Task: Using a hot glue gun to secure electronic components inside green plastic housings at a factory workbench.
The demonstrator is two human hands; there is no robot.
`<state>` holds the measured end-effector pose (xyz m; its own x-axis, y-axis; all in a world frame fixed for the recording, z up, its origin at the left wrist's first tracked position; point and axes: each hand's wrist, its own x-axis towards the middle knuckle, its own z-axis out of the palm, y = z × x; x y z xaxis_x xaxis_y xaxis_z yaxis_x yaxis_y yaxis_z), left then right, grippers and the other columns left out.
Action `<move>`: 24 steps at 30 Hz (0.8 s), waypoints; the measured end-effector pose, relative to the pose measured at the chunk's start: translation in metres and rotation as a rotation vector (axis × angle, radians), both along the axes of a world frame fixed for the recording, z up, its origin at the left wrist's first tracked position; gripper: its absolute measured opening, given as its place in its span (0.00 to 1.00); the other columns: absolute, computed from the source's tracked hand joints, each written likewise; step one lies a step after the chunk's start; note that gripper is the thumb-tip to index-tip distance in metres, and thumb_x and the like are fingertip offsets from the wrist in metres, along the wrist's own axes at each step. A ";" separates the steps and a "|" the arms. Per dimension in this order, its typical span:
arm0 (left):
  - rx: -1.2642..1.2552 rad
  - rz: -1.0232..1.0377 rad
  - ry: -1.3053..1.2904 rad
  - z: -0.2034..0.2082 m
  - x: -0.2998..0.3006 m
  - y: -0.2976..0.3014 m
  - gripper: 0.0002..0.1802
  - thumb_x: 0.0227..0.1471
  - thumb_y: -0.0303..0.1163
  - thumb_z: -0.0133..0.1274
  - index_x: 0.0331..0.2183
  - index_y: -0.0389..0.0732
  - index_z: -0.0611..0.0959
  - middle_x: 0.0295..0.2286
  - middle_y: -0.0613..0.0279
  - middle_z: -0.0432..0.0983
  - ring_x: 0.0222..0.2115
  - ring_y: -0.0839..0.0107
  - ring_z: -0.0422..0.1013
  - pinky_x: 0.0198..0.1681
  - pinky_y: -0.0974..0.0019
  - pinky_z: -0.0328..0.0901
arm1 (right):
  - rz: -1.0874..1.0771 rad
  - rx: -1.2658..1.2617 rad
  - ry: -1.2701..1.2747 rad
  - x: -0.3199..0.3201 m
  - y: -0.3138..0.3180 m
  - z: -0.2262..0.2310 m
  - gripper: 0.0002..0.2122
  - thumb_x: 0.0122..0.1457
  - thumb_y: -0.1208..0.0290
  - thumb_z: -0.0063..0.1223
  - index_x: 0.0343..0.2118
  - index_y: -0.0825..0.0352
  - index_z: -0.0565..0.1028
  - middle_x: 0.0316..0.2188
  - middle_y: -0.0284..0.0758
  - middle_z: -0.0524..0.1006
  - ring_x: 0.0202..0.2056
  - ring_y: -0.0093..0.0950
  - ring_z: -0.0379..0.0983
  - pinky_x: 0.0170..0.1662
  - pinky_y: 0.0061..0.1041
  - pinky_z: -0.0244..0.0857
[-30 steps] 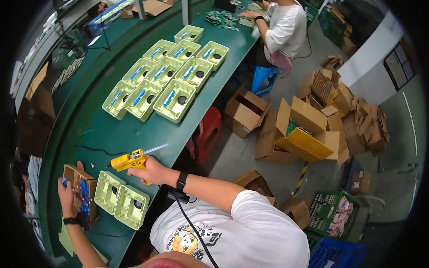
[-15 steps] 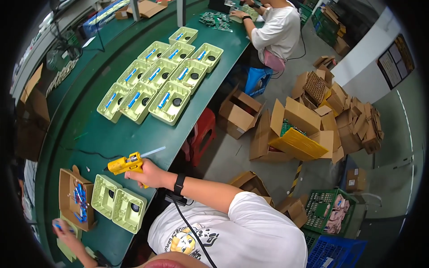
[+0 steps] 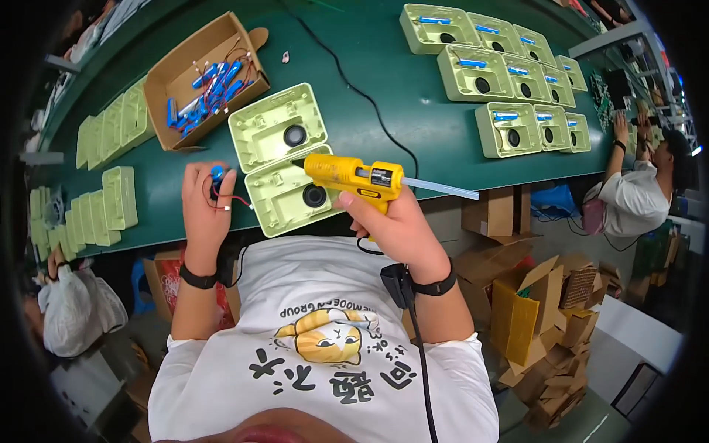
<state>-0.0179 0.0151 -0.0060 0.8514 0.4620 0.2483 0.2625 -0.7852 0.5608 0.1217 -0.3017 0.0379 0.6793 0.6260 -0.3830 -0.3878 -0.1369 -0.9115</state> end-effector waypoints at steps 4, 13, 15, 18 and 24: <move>0.124 0.030 -0.184 -0.005 0.002 0.001 0.14 0.65 0.38 0.71 0.48 0.41 0.92 0.45 0.56 0.80 0.46 0.53 0.76 0.53 0.53 0.70 | 0.215 -0.177 -0.227 -0.005 0.020 0.023 0.15 0.76 0.67 0.64 0.58 0.69 0.83 0.39 0.33 0.89 0.31 0.22 0.81 0.35 0.26 0.77; -0.080 -0.004 -0.374 -0.018 0.000 0.003 0.17 0.57 0.27 0.77 0.49 0.41 0.94 0.44 0.56 0.82 0.42 0.60 0.77 0.46 0.60 0.73 | 0.360 -0.521 -0.630 -0.007 0.060 0.019 0.13 0.73 0.66 0.65 0.52 0.70 0.85 0.34 0.44 0.87 0.33 0.45 0.85 0.38 0.41 0.76; -0.086 -0.007 -0.381 -0.019 0.002 0.002 0.17 0.57 0.25 0.77 0.49 0.40 0.94 0.44 0.56 0.82 0.42 0.60 0.78 0.45 0.61 0.73 | 0.355 -0.525 -0.667 -0.008 0.065 0.021 0.14 0.73 0.65 0.64 0.52 0.71 0.85 0.34 0.46 0.87 0.34 0.48 0.85 0.38 0.40 0.76; -0.100 -0.027 -0.411 -0.019 0.008 -0.001 0.17 0.57 0.23 0.76 0.49 0.39 0.93 0.44 0.55 0.83 0.40 0.60 0.79 0.42 0.63 0.74 | 0.364 -0.525 -0.662 -0.008 0.064 0.024 0.14 0.73 0.64 0.64 0.52 0.71 0.85 0.34 0.47 0.87 0.34 0.49 0.85 0.39 0.39 0.77; -0.223 -0.067 -0.449 -0.013 0.010 0.003 0.16 0.62 0.18 0.71 0.51 0.33 0.91 0.49 0.52 0.84 0.47 0.62 0.82 0.50 0.62 0.77 | 0.435 -0.521 -0.503 0.003 0.052 0.019 0.13 0.73 0.67 0.65 0.52 0.71 0.85 0.34 0.43 0.87 0.34 0.39 0.84 0.40 0.37 0.76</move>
<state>-0.0083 0.0177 -0.0193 0.7131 0.4931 0.4983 -0.0900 -0.6406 0.7626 0.1251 -0.2495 0.0573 0.5853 0.6987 -0.4114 0.2319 -0.6305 -0.7407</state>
